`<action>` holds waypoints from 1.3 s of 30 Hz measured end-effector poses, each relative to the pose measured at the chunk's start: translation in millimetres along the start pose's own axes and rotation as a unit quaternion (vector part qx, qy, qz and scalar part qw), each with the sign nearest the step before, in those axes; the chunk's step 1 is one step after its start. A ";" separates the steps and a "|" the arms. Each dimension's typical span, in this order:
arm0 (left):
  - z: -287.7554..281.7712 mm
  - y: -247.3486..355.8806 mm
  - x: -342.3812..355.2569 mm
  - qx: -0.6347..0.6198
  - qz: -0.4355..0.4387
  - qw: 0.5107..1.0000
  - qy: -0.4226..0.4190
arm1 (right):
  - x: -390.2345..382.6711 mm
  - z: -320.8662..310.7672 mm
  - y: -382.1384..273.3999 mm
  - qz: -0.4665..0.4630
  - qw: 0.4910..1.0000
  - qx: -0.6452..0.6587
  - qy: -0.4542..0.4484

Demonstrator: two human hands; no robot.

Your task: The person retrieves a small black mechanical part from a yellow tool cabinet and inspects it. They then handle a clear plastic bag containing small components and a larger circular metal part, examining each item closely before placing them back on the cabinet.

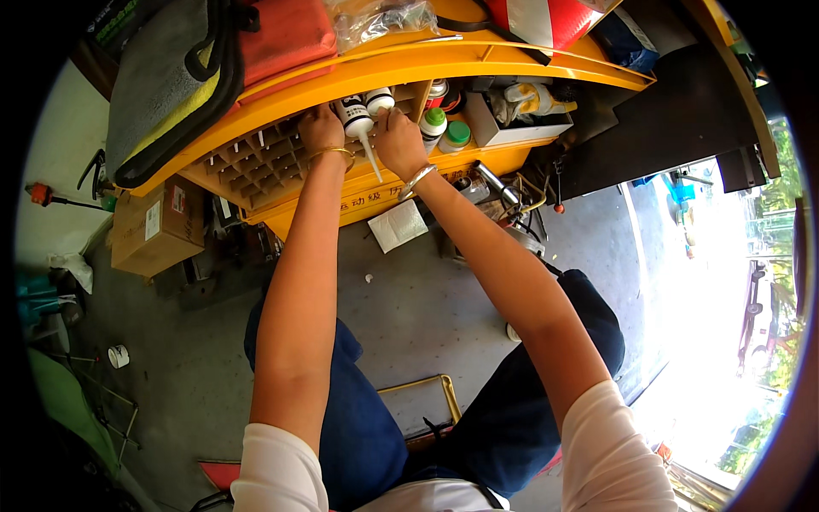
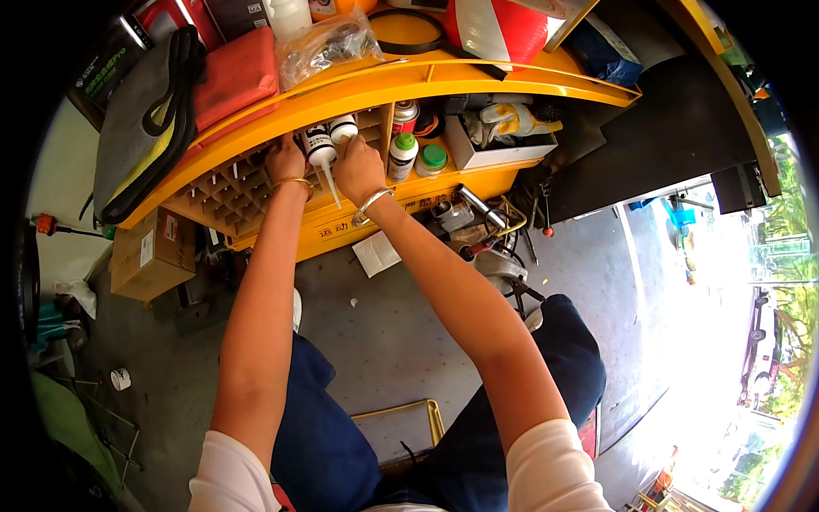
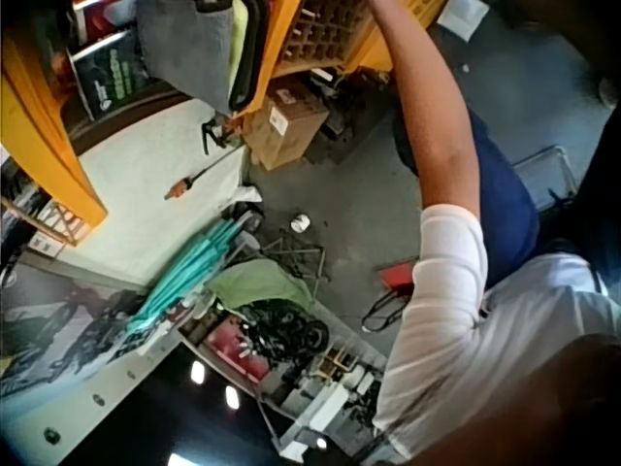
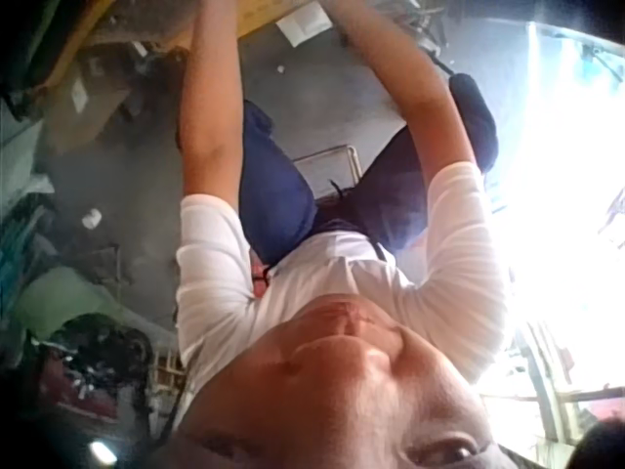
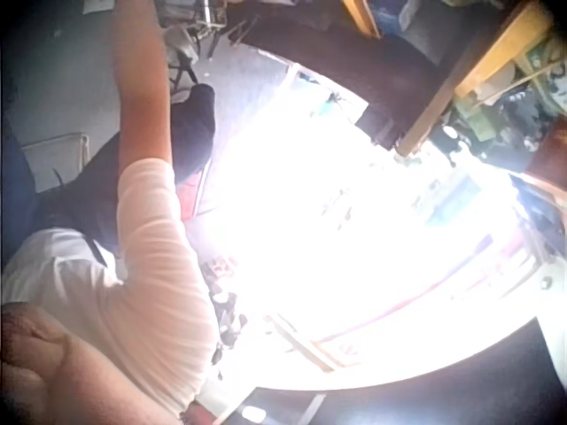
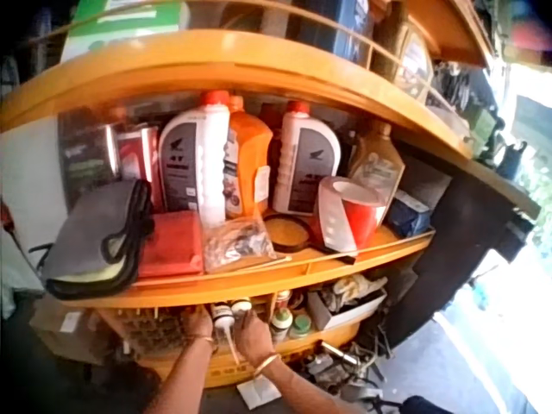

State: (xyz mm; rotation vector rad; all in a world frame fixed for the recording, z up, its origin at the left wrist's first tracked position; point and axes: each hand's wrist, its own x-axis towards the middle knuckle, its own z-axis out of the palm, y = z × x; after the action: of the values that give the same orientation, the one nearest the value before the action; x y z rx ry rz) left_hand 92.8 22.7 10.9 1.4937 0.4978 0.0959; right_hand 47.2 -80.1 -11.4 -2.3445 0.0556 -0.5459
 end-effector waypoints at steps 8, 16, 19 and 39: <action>-3.5 10.4 -12.6 -0.043 -0.054 0.997 -0.021 | 40.3 9.1 9.0 -0.006 0.996 -0.067 -0.054; -2.0 5.9 -3.9 -0.043 -0.023 0.999 -0.010 | 19.6 -2.7 -0.8 0.139 0.982 0.120 -0.044; -3.3 6.5 -9.1 -0.074 -0.056 0.995 -0.034 | -7.2 -9.8 -6.6 0.156 0.980 0.123 -0.029; -10.5 12.8 -12.0 -0.056 -0.077 0.993 -0.076 | 26.7 -1.3 -16.7 0.291 0.934 0.207 0.033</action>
State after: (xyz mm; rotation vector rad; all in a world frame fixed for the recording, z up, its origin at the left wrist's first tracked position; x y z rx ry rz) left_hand 81.2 29.3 26.4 1.3370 0.4752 -0.1097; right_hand 69.1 -73.6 10.4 -1.7765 0.5889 -0.2985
